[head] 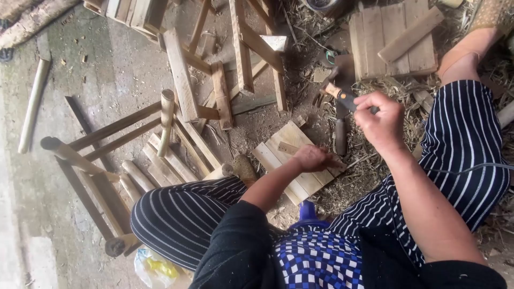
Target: The person sits on the ground shaping small wooden pegs with a knife, then positions wooden slats on a small wooden stool frame and hammers the pegs to fasten the slats in place, working on the frame piece by piece.
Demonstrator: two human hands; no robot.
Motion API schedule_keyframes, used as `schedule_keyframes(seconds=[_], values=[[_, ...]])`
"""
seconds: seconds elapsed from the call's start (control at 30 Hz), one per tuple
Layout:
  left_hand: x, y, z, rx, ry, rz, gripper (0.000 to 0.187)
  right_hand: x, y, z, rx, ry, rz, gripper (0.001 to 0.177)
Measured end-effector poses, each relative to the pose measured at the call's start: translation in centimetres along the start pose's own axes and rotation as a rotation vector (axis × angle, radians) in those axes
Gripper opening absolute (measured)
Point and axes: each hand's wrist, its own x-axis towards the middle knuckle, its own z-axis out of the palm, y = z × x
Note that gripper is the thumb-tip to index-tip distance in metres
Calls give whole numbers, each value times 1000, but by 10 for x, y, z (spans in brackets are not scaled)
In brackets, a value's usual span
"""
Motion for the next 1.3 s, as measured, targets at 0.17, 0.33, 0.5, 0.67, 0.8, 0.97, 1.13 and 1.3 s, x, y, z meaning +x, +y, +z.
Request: schedule_keyframes(seconds=[0.17, 0.33, 0.5, 0.67, 0.8, 0.97, 1.13, 1.3], values=[[-8, 1, 27, -229, 23, -355, 41, 0, 3, 0, -59, -17, -6, 11], [-1, -15, 16, -665, 96, -631, 49, -3, 2, -2, -184, -18, -88, 9], [-16, -19, -32, -1687, 268, -662, 39, -3, -3, -24, -294, -162, 75, 28], [-29, -28, -40, -1787, 421, -518, 38, -1, -28, -21, -396, -393, 542, 59], [-28, -17, -57, -1910, 480, -472, 64, -7, -68, -17, -283, -453, 693, 68], [-31, -19, -60, -2026, 520, -346, 54, -12, -64, -15, -332, -591, 746, 71], [-40, -20, -64, -2105, 505, -308, 47, -19, -29, -11, -407, -659, 743, 76], [-45, -37, -38, -2156, 519, -353, 32, -16, -21, -8, -461, -696, 746, 83]])
